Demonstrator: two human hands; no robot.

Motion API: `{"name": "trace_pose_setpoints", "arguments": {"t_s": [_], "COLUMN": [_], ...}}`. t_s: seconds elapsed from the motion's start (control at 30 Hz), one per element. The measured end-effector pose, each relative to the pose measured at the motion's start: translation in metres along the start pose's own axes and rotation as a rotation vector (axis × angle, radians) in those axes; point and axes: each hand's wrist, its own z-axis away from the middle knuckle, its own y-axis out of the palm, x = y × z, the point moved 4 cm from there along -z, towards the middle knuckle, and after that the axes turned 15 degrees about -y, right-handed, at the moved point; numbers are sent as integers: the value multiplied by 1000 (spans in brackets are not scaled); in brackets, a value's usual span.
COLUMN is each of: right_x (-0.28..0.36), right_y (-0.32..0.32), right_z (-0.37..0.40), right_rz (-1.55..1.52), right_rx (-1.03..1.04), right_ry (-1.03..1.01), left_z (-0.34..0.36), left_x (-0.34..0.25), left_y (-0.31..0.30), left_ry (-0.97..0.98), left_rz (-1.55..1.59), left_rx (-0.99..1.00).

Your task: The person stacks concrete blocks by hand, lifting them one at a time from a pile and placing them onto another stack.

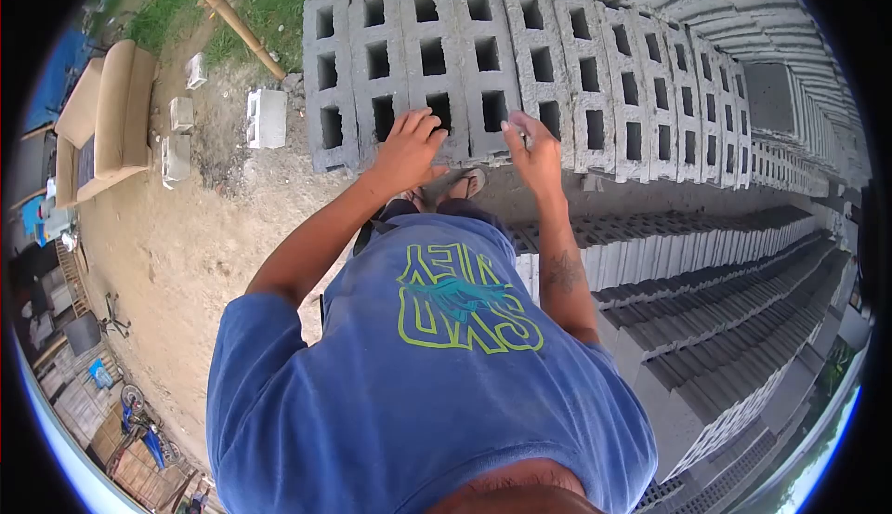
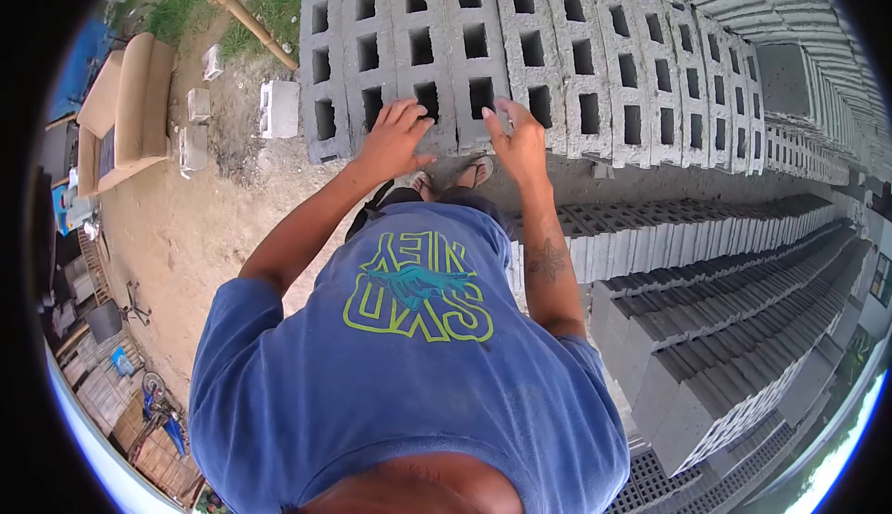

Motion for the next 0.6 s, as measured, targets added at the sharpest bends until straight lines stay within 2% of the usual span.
{"name": "trace_pose_setpoints", "arguments": {"t_s": [0.03, 0.17, 0.23, 0.3, 0.37, 0.4, 0.5, 0.6], "right_x": [1, 6, 6, 14, 17, 11, 5, 6], "right_y": [12, 51, 64, 69, 74, 83, 98, 108], "right_z": [-5, -9, -14, -23, -28, -27, -25, -25], "right_rz": [48, 153, 244, 290, 372, 441, 567, 704], "right_rx": [17, 111, 207, 219, 352, 393, 337, 272], "right_ry": [-73, -32, 54, 79, 293, 317, 418, 432], "left_z": [1, -11, -23, -30, -36, -38, -44, -45], "left_x": [-3, 0, 4, 6, 10, 11, 15, 18], "left_y": [5, 18, 21, 28, 33, 35, 37, 37], "left_ry": [64, 117, 168, 200, 262, 305, 327, 334], "left_rz": [-1, -137, -149, -192, -170, -152, -105, -51], "left_rx": [-37, 9, 32, 230, 239, 245, 253, 294]}}
